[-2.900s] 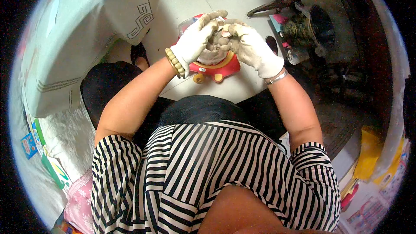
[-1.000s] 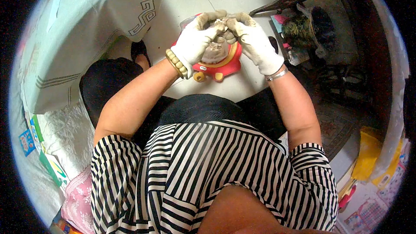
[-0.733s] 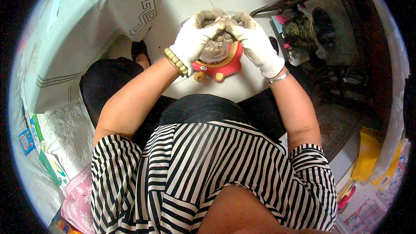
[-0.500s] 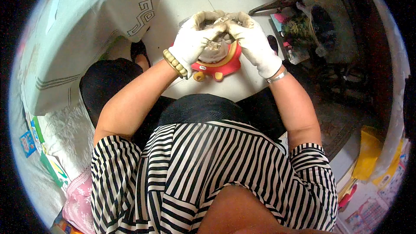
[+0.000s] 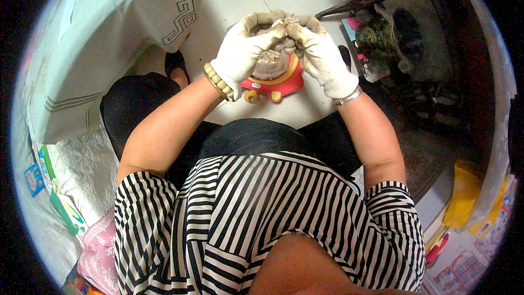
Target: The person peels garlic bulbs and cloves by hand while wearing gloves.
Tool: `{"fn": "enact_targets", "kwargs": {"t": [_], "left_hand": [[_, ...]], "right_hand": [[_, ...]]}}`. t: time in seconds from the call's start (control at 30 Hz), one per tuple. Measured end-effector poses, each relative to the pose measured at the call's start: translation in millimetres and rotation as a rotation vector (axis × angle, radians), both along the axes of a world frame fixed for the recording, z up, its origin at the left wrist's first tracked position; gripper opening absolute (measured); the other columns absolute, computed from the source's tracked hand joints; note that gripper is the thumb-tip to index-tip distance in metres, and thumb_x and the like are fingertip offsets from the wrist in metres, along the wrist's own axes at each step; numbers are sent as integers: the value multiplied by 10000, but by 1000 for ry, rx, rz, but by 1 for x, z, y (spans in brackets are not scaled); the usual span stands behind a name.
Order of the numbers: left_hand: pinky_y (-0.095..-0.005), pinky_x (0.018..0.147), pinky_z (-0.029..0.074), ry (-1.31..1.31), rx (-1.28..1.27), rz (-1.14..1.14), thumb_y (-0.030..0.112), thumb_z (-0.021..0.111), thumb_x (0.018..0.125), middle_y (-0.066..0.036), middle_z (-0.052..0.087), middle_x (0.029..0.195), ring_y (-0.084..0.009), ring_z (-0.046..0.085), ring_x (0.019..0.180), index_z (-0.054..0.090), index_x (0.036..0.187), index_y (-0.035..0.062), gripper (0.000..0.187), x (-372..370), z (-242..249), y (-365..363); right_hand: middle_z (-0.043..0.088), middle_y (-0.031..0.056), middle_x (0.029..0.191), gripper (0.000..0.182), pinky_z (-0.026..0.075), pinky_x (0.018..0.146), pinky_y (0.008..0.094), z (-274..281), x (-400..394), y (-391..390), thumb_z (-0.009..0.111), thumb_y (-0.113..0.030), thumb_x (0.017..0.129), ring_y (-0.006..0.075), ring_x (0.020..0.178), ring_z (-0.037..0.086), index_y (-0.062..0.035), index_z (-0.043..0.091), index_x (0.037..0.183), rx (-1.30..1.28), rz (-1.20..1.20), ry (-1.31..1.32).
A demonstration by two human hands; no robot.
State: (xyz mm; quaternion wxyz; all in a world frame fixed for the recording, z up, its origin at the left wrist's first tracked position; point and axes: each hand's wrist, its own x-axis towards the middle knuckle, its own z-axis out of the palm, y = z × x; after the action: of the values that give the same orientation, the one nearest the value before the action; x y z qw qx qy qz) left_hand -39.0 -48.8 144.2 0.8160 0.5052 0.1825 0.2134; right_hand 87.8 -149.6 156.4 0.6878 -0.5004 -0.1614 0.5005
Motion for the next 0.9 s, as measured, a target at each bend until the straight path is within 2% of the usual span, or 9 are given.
{"fn": "enact_targets", "kwargs": {"t": [0.13,0.2,0.33,0.5,0.7,0.9], "left_hand": [[-268,866,457,-16,-80,-19,179,626,841,-111,583,1079,-157,569,966,494,1170,-33,413,-1,3,0],[-264,836,477,-59,-210,-11,169,626,844,-109,585,1072,-158,586,939,485,1173,-29,409,1,0,-1],[-264,814,491,-72,-261,-30,156,621,848,-110,588,1066,-161,599,916,487,1162,-19,384,0,0,0],[-311,801,520,-92,-403,-50,129,594,861,-125,594,1059,-192,612,913,495,1141,0,324,0,-1,1],[-316,769,539,-103,-491,-29,126,564,878,-123,606,1029,-206,632,861,514,1110,2,267,1,-5,2],[-313,753,544,-86,-443,-56,125,540,893,-130,603,1025,-204,634,857,492,1133,-3,277,0,-7,3]], "right_hand": [[612,78,907,167,531,710,282,1,-2,1,599,-54,840,161,816,613,-39,532,992,37,-35,46],[615,77,903,169,534,705,285,0,-1,0,599,-54,840,164,814,616,-44,530,994,63,-18,53],[620,77,902,171,538,682,284,4,-5,0,602,-58,839,166,816,623,-51,529,994,125,-34,89],[620,79,904,161,539,647,285,4,-3,-3,602,-64,841,166,802,626,-54,535,986,116,6,80],[619,81,893,164,548,629,305,2,-2,0,603,-66,839,180,765,630,-53,540,990,46,-15,112],[621,95,885,169,555,633,318,4,-2,0,598,-63,839,191,755,631,-46,540,997,35,-9,148]]}}
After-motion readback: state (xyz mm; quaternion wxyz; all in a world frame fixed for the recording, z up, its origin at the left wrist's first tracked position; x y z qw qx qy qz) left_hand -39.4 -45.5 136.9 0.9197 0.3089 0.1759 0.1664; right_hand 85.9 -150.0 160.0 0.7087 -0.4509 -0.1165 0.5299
